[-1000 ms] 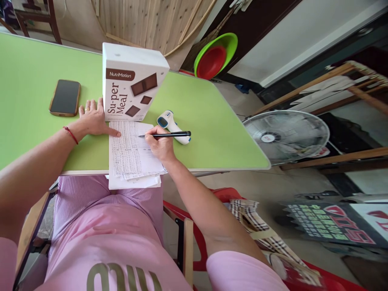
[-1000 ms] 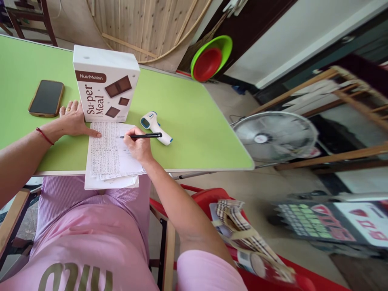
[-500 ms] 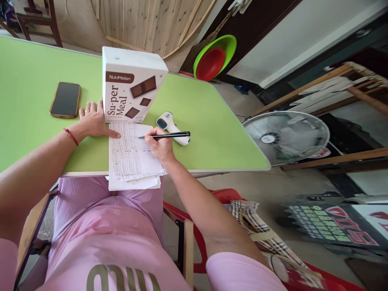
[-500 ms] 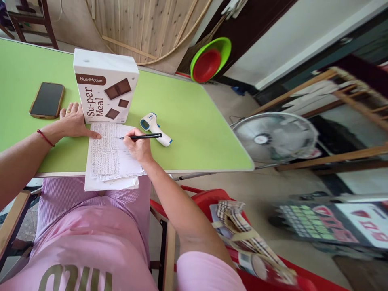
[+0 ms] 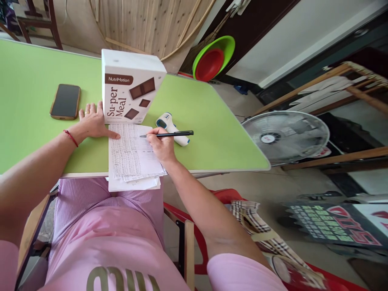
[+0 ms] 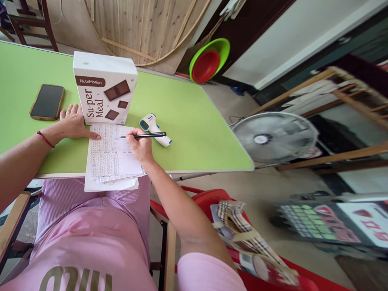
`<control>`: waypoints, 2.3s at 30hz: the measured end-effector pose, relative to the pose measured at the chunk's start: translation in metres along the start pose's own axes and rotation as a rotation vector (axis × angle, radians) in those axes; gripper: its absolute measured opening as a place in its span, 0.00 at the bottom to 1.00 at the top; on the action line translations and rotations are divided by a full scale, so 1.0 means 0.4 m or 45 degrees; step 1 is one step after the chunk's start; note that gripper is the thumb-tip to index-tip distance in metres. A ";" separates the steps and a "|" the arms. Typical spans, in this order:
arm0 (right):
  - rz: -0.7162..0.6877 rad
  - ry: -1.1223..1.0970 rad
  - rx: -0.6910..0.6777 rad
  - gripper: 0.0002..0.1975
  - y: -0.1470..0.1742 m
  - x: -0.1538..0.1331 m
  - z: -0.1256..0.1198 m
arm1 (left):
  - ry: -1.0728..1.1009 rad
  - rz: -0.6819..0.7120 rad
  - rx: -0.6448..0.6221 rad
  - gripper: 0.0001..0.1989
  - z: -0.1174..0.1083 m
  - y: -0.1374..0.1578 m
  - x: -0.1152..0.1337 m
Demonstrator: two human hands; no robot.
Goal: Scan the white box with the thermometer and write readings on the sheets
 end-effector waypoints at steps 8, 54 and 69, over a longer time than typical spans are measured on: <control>0.023 -0.018 -0.010 0.06 0.001 0.000 0.003 | 0.028 0.016 -0.002 0.80 0.004 -0.008 -0.004; -0.450 0.731 -0.163 0.17 0.003 -0.022 0.016 | 0.048 0.040 0.022 0.79 -0.005 -0.004 -0.004; -0.413 0.756 -0.189 0.15 0.007 -0.028 0.030 | 0.062 0.052 0.033 0.79 0.002 -0.011 -0.011</control>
Point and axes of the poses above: each hand's wrist, its own y-axis away from the middle knuckle, its own z-axis out of the palm, x = y × z, the point moved 9 cm from there along -y, towards the middle knuckle, and after that the axes turned 3 degrees about -y, right-handed, at the moved point
